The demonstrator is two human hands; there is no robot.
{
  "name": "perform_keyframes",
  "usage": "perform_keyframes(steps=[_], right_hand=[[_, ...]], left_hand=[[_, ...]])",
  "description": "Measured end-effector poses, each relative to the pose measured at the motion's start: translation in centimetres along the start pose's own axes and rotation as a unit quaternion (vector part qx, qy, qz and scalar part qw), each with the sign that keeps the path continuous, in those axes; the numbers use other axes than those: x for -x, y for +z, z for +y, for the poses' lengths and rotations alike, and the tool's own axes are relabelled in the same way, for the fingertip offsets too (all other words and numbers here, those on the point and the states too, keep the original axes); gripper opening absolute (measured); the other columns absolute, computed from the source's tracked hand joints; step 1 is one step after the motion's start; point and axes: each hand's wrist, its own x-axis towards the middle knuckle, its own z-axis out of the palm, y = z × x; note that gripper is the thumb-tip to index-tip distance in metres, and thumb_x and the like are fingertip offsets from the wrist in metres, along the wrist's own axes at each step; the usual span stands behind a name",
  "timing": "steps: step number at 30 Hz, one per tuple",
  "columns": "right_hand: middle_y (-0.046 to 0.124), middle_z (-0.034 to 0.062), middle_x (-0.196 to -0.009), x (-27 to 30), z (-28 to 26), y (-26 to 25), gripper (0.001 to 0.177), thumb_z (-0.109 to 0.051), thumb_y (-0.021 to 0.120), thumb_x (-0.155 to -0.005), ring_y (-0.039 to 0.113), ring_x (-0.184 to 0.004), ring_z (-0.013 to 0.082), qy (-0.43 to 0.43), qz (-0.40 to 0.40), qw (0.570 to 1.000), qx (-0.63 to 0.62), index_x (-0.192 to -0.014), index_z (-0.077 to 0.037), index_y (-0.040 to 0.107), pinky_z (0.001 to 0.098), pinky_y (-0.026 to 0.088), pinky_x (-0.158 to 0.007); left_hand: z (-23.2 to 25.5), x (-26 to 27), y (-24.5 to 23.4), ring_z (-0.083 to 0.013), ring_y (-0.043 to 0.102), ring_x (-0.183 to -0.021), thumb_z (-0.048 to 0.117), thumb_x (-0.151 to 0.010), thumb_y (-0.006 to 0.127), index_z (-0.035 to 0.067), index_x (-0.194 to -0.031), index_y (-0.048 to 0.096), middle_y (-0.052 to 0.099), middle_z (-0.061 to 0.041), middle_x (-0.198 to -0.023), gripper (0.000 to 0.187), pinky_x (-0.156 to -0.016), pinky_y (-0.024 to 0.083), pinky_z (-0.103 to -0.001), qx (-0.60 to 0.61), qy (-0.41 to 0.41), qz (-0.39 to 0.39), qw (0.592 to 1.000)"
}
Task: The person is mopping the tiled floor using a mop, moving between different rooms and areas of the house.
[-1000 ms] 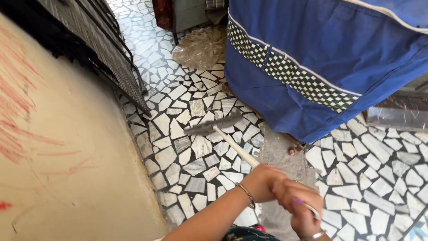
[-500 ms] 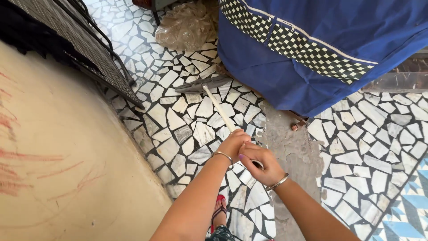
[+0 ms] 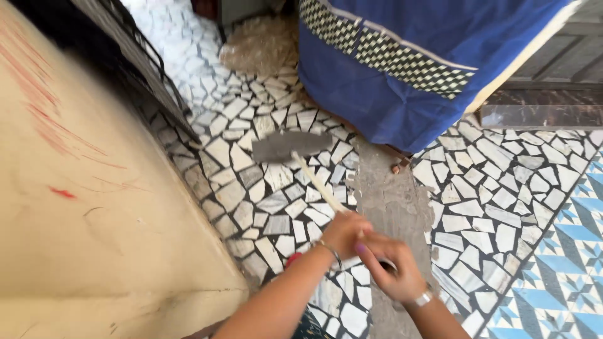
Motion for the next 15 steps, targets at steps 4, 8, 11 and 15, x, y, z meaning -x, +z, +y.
perform_keyframes(steps=[4,8,11,15], right_hand=[[0.073,0.0088,-0.077,5.2,-5.9,-2.5,0.015,-0.01,0.065,-0.089,0.071,-0.065,0.0185,0.03,0.01,0.999,-0.033,-0.083,0.003,0.072,0.0311,0.058,-0.063],[0.077,0.0093,-0.081,8.1,-9.4,-3.6,0.019,-0.011,0.065,-0.093,0.072,-0.071,0.0193,-0.032,0.076,0.995,-0.051,-0.083,0.004,0.072,0.0309,0.058,-0.071],[0.074,0.0094,-0.068,9.0,-11.7,-3.5,0.026,-0.007,0.059,-0.091,0.063,-0.055,0.0215,0.067,0.14,0.986,-0.063,-0.07,0.004,0.069,0.0321,0.051,-0.053],[0.056,0.0065,-0.06,9.3,-9.3,-1.6,0.034,-0.016,0.049,-0.092,0.054,-0.056,0.0197,-0.16,0.162,0.96,-0.163,-0.061,-0.004,0.047,0.0348,0.051,-0.063]], left_hand=[[8.0,2.1,-1.9,-0.0321,0.065,-0.089,0.03,-0.074,0.075,0.012,-0.074,0.057,0.063,-0.007,-0.078,0.026,-0.089,0.049,-0.045,0.037,0.054,-0.016,0.998],[13.8,2.4,-4.4,-0.0323,0.064,-0.087,0.029,-0.073,0.074,0.016,-0.082,0.063,0.065,-0.006,-0.08,0.019,-0.084,0.05,-0.042,0.083,0.08,-0.03,0.993],[15.9,2.9,-5.3,-0.0305,0.066,-0.085,0.03,-0.074,0.074,0.014,-0.076,0.061,0.065,-0.005,-0.08,0.02,-0.078,0.053,-0.039,0.123,0.036,-0.07,0.989],[15.6,3.9,-4.2,-0.0256,0.066,-0.085,0.027,-0.078,0.074,0.016,-0.072,0.057,0.064,-0.002,-0.077,0.021,-0.089,0.053,-0.037,0.084,0.069,-0.064,0.992]])
